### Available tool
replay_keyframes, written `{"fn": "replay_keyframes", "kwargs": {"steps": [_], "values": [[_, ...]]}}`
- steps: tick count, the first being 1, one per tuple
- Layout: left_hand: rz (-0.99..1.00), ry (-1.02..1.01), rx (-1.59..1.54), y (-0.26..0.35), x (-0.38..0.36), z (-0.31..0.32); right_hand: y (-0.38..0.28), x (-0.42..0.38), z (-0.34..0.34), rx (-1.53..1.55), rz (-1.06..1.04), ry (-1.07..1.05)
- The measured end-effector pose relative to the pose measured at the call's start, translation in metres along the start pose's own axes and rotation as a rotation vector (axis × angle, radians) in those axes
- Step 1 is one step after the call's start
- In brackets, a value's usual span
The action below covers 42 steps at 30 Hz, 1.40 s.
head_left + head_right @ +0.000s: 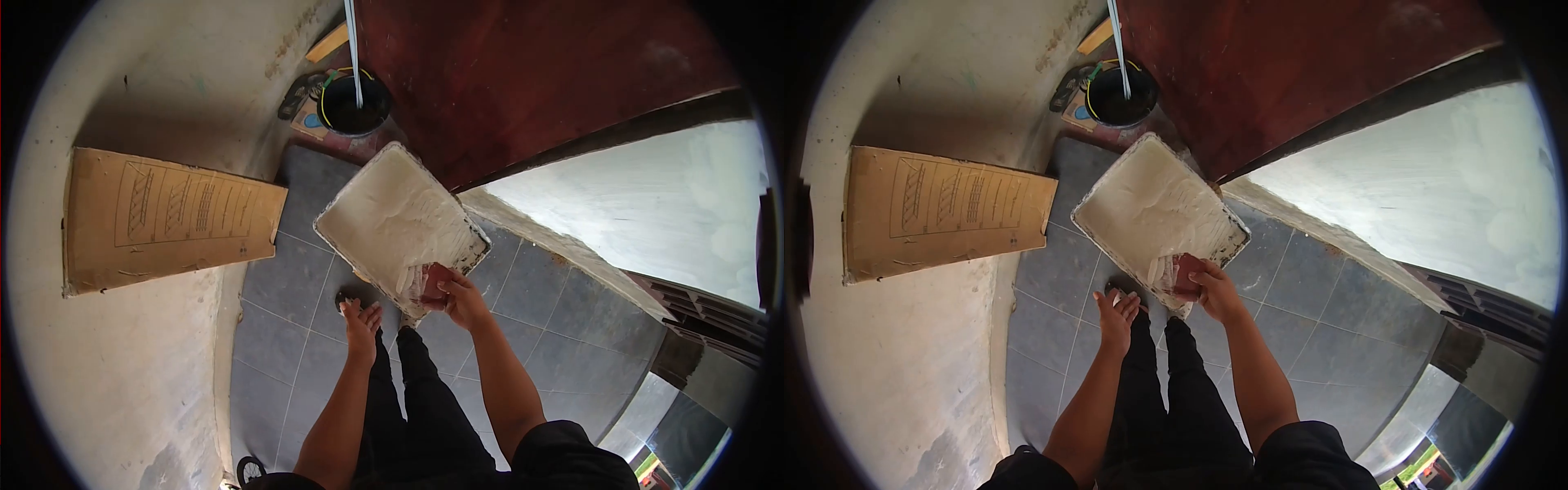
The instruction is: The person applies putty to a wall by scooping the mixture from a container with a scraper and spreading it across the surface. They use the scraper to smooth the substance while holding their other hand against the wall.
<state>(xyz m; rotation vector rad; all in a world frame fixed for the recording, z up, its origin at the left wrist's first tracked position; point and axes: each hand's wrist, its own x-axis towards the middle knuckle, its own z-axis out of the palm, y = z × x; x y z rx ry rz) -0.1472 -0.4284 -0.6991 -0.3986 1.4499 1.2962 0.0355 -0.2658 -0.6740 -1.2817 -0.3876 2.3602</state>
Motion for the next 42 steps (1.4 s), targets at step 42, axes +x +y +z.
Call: {"fn": "replay_keyframes", "kwargs": {"steps": [42], "values": [[1.716,-1.037,0.53,0.284,-0.406,0.409,-0.394,-0.441,0.219,0.539,-1.051,-0.4]]}}
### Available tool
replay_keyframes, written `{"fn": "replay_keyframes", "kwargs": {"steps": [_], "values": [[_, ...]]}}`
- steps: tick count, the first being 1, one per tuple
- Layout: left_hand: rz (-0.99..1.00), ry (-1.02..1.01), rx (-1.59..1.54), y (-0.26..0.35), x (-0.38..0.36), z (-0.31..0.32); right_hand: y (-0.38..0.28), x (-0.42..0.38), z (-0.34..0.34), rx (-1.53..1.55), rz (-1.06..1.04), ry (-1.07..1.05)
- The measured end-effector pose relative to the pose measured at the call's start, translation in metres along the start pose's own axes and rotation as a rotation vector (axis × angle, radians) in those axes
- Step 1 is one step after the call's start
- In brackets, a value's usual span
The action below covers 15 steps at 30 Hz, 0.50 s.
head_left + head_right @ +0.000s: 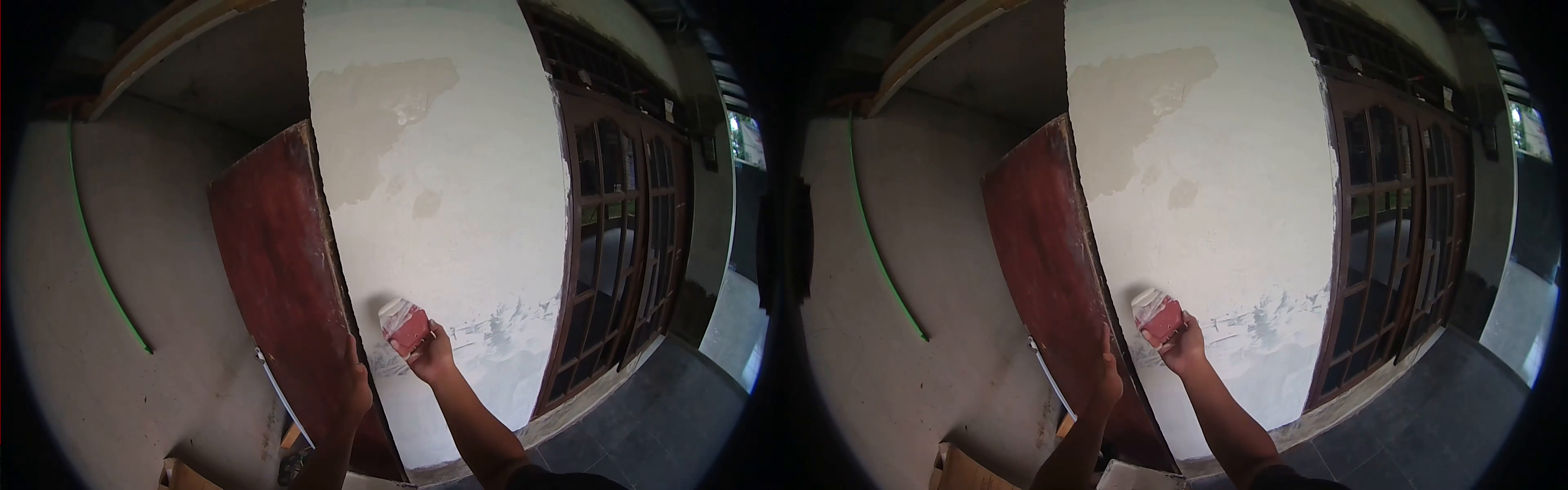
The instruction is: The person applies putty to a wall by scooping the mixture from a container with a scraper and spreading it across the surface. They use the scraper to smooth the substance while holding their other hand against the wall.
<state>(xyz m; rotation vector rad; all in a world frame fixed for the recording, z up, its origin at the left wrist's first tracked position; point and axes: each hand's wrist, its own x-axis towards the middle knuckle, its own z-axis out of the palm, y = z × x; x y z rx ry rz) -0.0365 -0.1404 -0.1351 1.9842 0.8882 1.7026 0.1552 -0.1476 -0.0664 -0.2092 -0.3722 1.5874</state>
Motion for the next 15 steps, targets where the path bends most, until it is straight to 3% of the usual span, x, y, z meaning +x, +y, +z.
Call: {"fn": "replay_keyframes", "kwargs": {"steps": [6,10,12,15], "values": [[0.525,-0.053,0.269,0.075,0.18,0.061,-0.152,0.053,0.124,-0.056,-0.266,-0.34],[0.674,-0.009,0.513,0.126,0.272,0.101,-0.234,0.074,0.189,-0.217,-0.467,-0.434],[0.866,-0.027,0.828,0.145,0.31,0.114,-0.264,0.087,0.211,-0.298,-0.563,-0.472],[0.966,0.008,0.937,0.161,0.358,0.129,-0.297,0.105,0.238,-0.448,-0.701,-0.535]]}}
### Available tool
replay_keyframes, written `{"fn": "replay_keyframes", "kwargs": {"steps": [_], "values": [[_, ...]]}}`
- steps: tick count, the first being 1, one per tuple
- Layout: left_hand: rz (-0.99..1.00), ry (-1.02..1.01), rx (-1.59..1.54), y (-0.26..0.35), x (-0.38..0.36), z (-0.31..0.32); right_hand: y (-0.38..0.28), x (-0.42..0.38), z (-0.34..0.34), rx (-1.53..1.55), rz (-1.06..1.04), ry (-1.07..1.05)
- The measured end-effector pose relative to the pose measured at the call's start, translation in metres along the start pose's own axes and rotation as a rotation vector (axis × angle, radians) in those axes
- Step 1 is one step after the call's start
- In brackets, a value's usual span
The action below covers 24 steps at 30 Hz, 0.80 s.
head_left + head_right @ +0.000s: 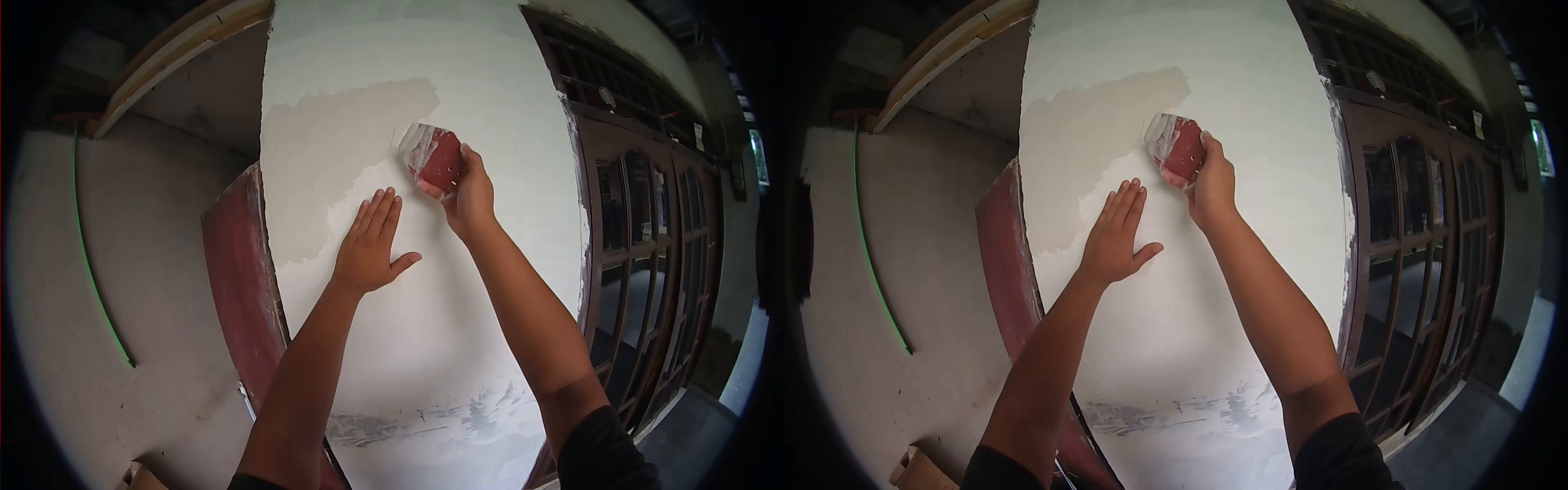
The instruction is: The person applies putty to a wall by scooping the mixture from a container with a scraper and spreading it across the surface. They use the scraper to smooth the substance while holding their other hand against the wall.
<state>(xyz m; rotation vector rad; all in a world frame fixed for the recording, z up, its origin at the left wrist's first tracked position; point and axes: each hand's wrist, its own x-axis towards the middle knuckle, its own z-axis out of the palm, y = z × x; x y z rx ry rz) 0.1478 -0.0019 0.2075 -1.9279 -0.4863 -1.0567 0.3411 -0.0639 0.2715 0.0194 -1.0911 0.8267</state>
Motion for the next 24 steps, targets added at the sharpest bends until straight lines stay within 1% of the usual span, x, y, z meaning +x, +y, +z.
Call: {"fn": "replay_keyframes", "kwargs": {"steps": [1,2,3,5,6,7,9,10,11,13,14,16,24], "values": [[-0.01,0.006,0.006,-0.004,0.008,0.006,-0.003,0.013,-0.001,-0.093,-0.068,-0.04],[-0.025,0.038,0.043,-0.008,0.015,0.01,-0.005,0.027,-0.003,-0.18,-0.09,-0.048],[-0.038,0.068,0.077,-0.011,0.019,0.016,-0.005,0.035,-0.006,-0.179,-0.085,-0.054],[-0.044,0.082,0.109,-0.015,0.019,0.021,-0.005,0.047,-0.013,-0.588,-0.42,-0.241],[-0.031,0.09,0.115,-0.016,0.017,0.022,-0.001,0.054,-0.017,-0.654,-0.48,-0.266],[-0.019,0.094,0.118,-0.015,0.015,0.02,0.004,0.059,-0.023,-0.653,-0.473,-0.265],[-0.012,0.107,0.107,-0.018,0.014,0.023,0.013,0.067,-0.034,-1.109,-0.926,-0.439],[-0.01,0.104,0.101,-0.017,0.014,0.022,0.019,0.069,-0.037,-1.217,-0.994,-0.448],[-0.007,0.101,0.094,-0.017,0.016,0.022,0.024,0.072,-0.038,-1.217,-0.994,-0.446],[-0.003,0.107,0.084,-0.017,0.015,0.022,0.034,0.077,-0.041,-1.407,-1.14,-0.417],[-0.002,0.117,0.076,-0.017,0.015,0.022,0.039,0.079,-0.043,-1.412,-1.14,-0.42],[-0.003,0.118,0.072,-0.016,0.014,0.022,0.046,0.08,-0.046,-1.505,-1.228,-0.395],[0.008,0.115,0.084,-0.017,0.014,0.02,0.052,0.059,-0.064,-1.542,-1.197,-0.395]]}}
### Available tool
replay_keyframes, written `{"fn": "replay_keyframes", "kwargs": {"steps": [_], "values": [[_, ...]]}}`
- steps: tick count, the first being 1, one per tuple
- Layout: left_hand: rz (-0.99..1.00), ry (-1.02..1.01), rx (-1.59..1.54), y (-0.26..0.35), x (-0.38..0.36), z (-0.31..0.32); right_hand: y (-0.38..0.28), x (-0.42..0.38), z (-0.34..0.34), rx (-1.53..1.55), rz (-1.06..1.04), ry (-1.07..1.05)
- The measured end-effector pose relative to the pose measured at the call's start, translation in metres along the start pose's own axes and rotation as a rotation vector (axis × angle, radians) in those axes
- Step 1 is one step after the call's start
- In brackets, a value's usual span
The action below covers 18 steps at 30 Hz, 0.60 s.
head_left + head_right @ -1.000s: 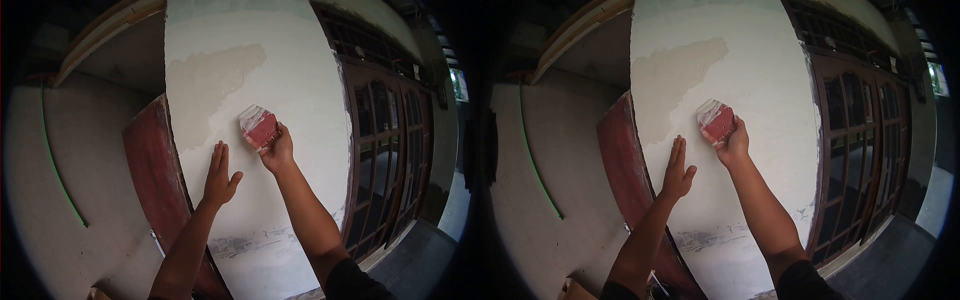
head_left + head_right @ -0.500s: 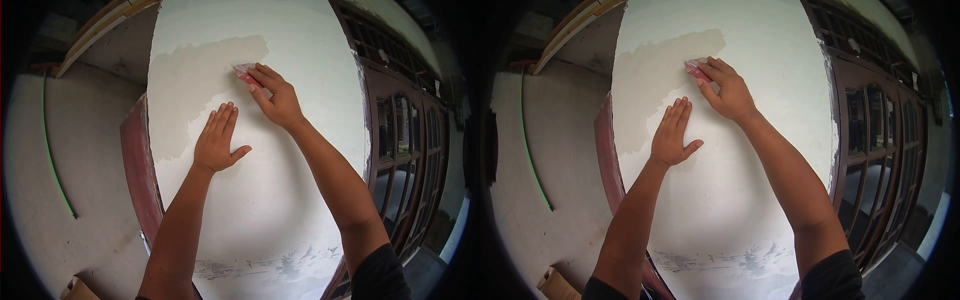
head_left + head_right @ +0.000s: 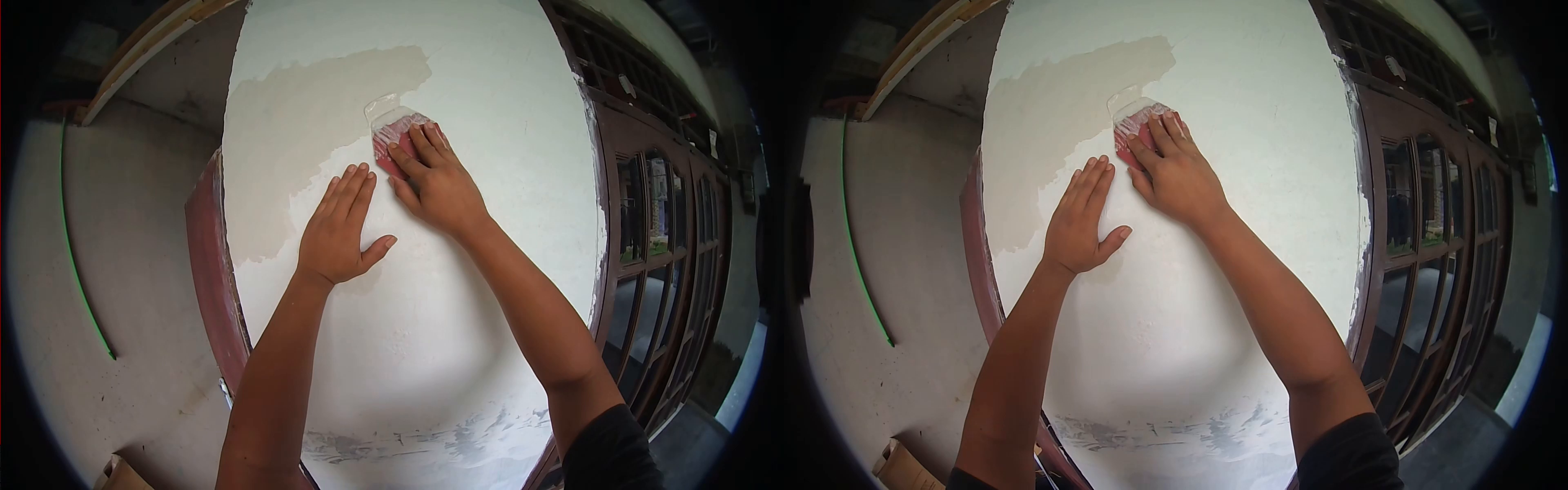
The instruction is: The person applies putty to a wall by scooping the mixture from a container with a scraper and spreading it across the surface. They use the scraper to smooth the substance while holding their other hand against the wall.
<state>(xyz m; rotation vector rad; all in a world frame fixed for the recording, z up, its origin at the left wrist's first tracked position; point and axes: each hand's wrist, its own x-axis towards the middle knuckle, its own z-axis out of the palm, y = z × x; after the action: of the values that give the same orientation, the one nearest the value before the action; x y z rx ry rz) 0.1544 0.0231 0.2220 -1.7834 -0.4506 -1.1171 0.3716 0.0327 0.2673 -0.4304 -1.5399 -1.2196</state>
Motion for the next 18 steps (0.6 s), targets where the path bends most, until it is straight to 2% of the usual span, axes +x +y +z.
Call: {"fn": "replay_keyframes", "kwargs": {"steps": [4,11,13,18], "values": [[-0.007,-0.014,-0.01,0.002,0.0,0.0,-0.001,-0.016,-0.01,0.055,0.006,0.041],[-0.012,-0.004,-0.004,0.0,0.0,0.002,0.009,0.036,0.004,0.009,-0.075,0.074],[-0.016,-0.006,-0.003,0.0,0.001,0.001,0.011,0.04,0.008,-0.031,-0.077,0.008],[-0.011,-0.002,-0.017,0.001,0.0,0.002,0.013,-0.003,-0.007,-0.021,-0.089,-0.013]]}}
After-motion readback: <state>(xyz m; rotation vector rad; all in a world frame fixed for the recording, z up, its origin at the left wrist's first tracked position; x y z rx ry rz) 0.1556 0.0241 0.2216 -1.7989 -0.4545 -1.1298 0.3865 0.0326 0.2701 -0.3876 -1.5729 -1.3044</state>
